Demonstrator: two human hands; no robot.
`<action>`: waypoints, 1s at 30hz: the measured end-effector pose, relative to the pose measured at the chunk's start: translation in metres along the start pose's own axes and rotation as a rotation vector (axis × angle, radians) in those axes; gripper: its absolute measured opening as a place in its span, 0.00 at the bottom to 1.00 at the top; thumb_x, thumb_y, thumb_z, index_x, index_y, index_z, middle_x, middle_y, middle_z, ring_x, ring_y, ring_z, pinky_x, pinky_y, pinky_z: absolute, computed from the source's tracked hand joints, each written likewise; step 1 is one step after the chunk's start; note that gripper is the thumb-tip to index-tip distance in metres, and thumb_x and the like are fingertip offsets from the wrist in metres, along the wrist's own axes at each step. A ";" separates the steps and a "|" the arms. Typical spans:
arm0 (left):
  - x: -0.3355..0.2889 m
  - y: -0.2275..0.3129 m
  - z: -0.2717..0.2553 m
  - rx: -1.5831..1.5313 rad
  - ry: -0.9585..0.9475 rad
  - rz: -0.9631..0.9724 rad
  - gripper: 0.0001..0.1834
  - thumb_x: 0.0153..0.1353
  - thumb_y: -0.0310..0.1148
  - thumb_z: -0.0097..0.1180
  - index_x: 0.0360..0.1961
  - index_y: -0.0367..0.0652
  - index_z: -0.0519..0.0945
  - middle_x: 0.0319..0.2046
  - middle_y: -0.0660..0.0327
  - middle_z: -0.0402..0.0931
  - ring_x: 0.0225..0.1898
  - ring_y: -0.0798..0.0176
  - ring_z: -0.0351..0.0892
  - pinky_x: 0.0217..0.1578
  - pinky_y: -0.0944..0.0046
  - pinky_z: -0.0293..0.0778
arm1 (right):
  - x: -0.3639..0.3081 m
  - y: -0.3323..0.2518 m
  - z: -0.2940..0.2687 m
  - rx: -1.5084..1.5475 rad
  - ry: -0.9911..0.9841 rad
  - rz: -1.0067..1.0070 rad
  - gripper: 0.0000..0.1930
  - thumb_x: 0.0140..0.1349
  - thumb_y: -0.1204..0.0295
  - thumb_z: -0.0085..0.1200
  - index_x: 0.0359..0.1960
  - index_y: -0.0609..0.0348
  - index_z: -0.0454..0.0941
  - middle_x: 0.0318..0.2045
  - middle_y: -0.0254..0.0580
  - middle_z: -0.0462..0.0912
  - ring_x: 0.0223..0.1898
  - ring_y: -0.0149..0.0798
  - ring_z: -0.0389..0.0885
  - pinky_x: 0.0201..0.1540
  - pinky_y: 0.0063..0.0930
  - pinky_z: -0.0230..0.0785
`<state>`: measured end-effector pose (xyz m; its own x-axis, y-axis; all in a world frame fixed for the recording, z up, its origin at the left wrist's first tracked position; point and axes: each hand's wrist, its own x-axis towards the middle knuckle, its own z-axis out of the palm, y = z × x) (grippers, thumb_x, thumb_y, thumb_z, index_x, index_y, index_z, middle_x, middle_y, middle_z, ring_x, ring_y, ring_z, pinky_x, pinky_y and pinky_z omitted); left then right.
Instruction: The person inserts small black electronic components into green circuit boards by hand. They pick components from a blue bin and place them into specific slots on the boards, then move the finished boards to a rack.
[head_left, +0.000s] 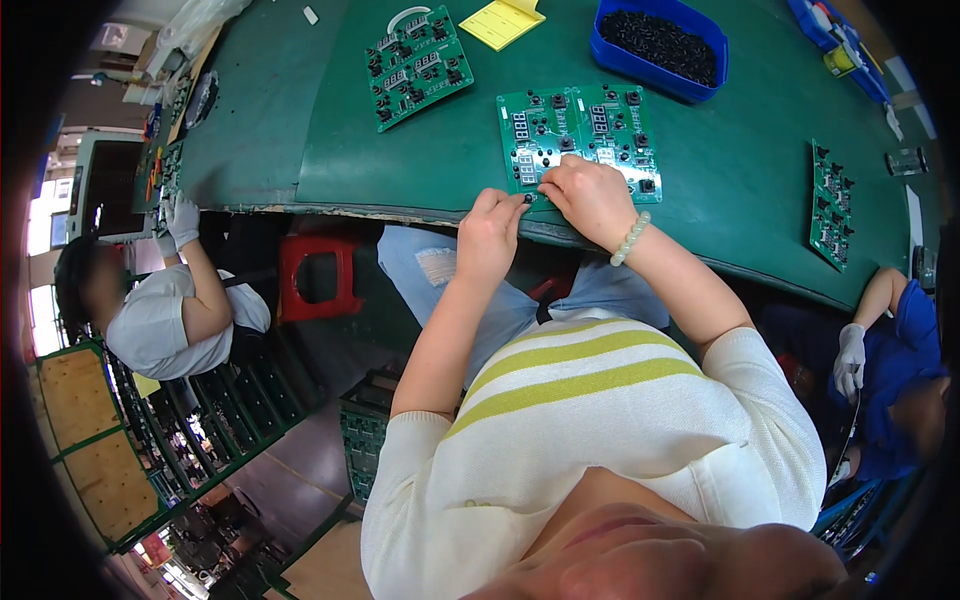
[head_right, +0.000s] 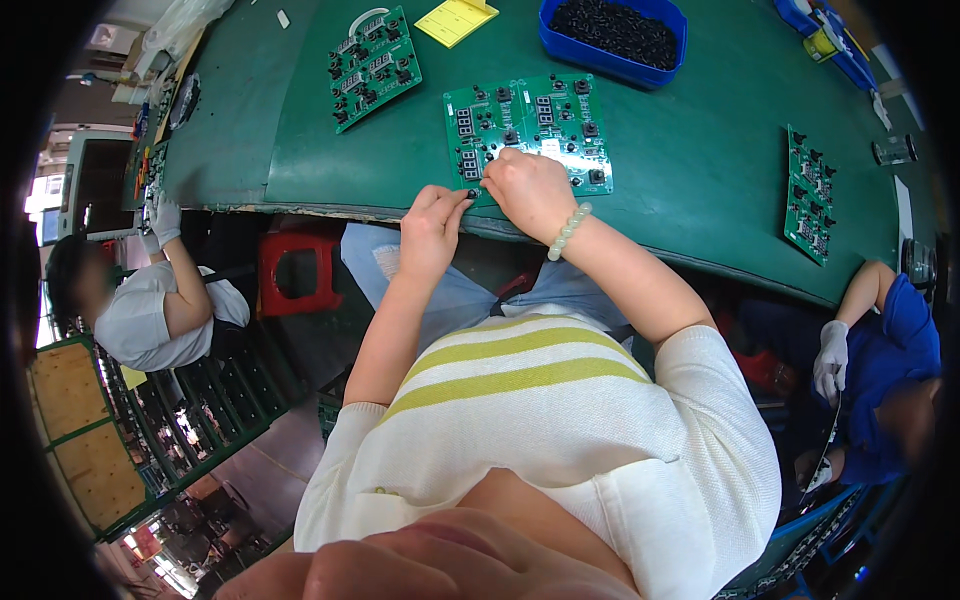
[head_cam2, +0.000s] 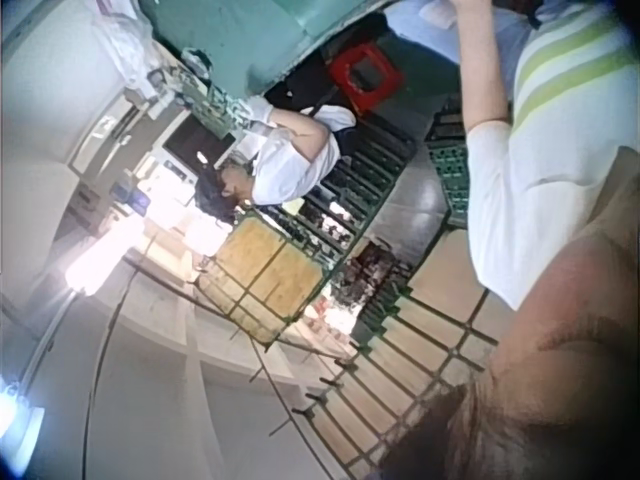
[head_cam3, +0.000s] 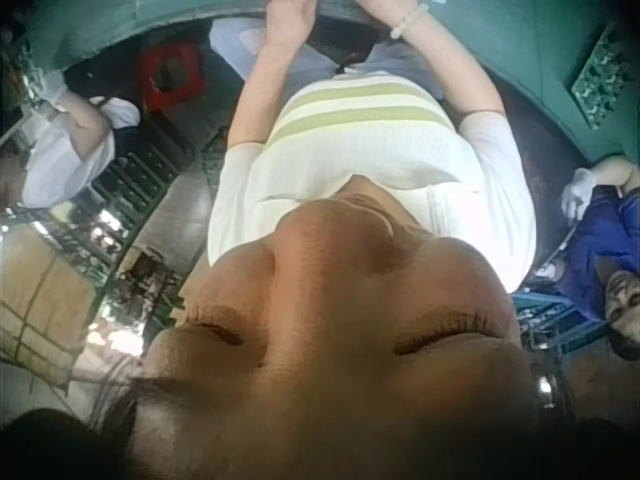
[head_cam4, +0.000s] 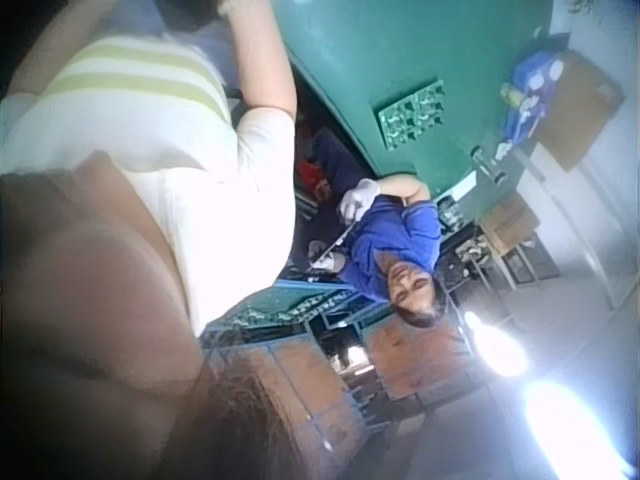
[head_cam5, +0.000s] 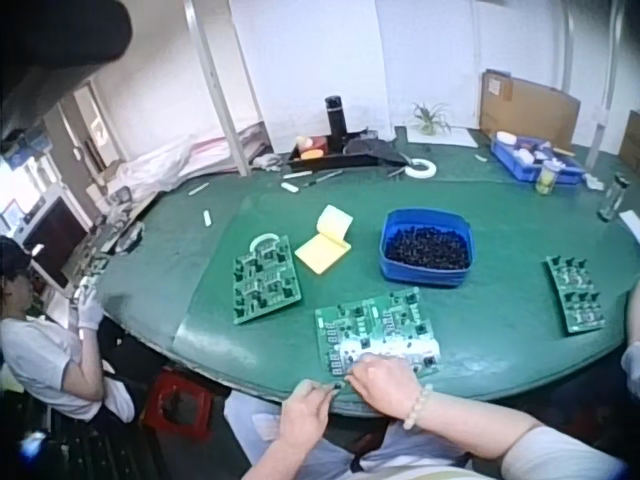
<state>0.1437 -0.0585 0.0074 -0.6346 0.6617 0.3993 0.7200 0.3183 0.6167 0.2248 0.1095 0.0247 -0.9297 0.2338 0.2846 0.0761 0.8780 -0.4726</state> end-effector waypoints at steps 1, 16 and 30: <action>-0.001 -0.003 0.001 -0.031 0.015 -0.004 0.05 0.56 0.25 0.64 0.35 0.38 0.84 0.29 0.55 0.78 0.25 0.55 0.78 0.29 0.59 0.75 | 0.001 0.001 0.000 -0.009 -0.014 -0.003 0.07 0.58 0.67 0.60 0.29 0.55 0.85 0.26 0.39 0.80 0.28 0.45 0.82 0.31 0.38 0.75; 0.002 -0.012 0.000 -0.105 -0.019 -0.067 0.05 0.55 0.25 0.66 0.32 0.37 0.85 0.26 0.57 0.77 0.22 0.62 0.74 0.25 0.64 0.72 | 0.018 -0.003 -0.005 -0.206 -0.171 -0.055 0.08 0.56 0.66 0.59 0.25 0.58 0.82 0.27 0.45 0.81 0.26 0.47 0.83 0.30 0.40 0.76; 0.004 -0.016 0.001 -0.137 -0.047 -0.114 0.06 0.52 0.24 0.69 0.32 0.36 0.85 0.26 0.58 0.79 0.20 0.67 0.72 0.23 0.68 0.69 | -0.016 0.043 -0.064 1.862 -0.069 0.685 0.11 0.66 0.81 0.43 0.47 0.73 0.72 0.36 0.42 0.74 0.26 0.24 0.66 0.21 0.15 0.56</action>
<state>0.1301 -0.0604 -0.0013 -0.6938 0.6587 0.2911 0.5969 0.2999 0.7442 0.2662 0.1700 0.0537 -0.9274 0.2289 -0.2958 0.0019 -0.7880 -0.6157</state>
